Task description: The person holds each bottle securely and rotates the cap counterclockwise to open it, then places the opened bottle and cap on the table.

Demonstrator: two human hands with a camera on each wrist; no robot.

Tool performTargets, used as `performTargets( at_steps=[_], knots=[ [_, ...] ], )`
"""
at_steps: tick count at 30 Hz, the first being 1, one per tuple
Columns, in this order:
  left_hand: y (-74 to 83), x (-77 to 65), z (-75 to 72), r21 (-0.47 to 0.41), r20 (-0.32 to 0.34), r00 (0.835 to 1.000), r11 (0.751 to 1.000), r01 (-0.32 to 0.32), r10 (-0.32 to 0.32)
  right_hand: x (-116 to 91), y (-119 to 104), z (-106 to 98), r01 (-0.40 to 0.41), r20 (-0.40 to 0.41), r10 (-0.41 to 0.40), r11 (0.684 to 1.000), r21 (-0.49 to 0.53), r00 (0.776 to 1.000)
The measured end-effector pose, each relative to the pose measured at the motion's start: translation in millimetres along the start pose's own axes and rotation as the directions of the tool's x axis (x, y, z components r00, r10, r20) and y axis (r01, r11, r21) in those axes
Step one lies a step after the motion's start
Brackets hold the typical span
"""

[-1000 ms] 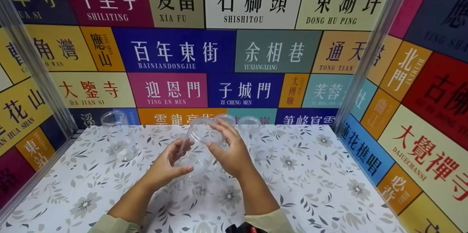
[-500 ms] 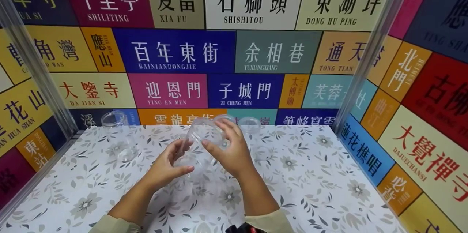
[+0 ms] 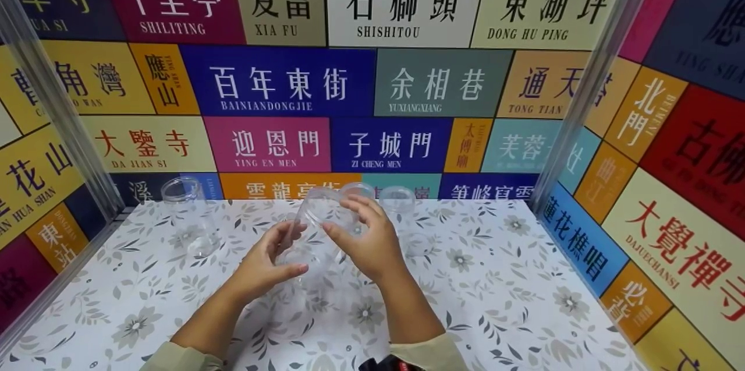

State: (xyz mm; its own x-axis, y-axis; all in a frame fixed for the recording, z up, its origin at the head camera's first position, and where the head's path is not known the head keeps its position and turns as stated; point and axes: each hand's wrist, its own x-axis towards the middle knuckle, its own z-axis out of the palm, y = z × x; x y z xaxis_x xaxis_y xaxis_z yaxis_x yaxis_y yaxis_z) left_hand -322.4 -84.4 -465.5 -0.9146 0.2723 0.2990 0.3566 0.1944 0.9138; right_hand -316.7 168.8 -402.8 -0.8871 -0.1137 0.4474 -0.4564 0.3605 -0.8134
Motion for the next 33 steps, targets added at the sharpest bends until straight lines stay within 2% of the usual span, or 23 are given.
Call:
performTargets(
  at_steps=[8,14,20,25,33],
  knots=[
    [1.8,-1.1,-0.2,0.016,-0.007,1.000,1.000,0.002,-0.002,-1.3,1.5,-1.1,0.046,0.078,-0.050,0.998,0.051,0.996],
    [0.9,-0.7,-0.1,0.006,-0.010,1.000,1.000,0.000,0.000,-1.6,2.2,-1.0,0.037,0.088,-0.043,0.997,0.062,0.995],
    [-0.5,-0.2,-0.4,-0.012,-0.017,1.000,1.000,0.003,-0.003,-1.1,-0.9,1.7,0.047,0.042,-0.048,0.999,0.025,0.998],
    [-0.4,-0.1,-0.6,-0.033,-0.008,1.000,0.999,-0.004,0.004,-3.1,-6.0,5.2,0.013,-0.019,-0.014,1.000,-0.020,1.000],
    [2.3,-0.5,0.5,-0.012,-0.004,1.000,1.000,0.007,-0.007,-5.0,-10.6,7.1,0.006,-0.066,-0.009,0.999,-0.043,0.998]
  ],
)
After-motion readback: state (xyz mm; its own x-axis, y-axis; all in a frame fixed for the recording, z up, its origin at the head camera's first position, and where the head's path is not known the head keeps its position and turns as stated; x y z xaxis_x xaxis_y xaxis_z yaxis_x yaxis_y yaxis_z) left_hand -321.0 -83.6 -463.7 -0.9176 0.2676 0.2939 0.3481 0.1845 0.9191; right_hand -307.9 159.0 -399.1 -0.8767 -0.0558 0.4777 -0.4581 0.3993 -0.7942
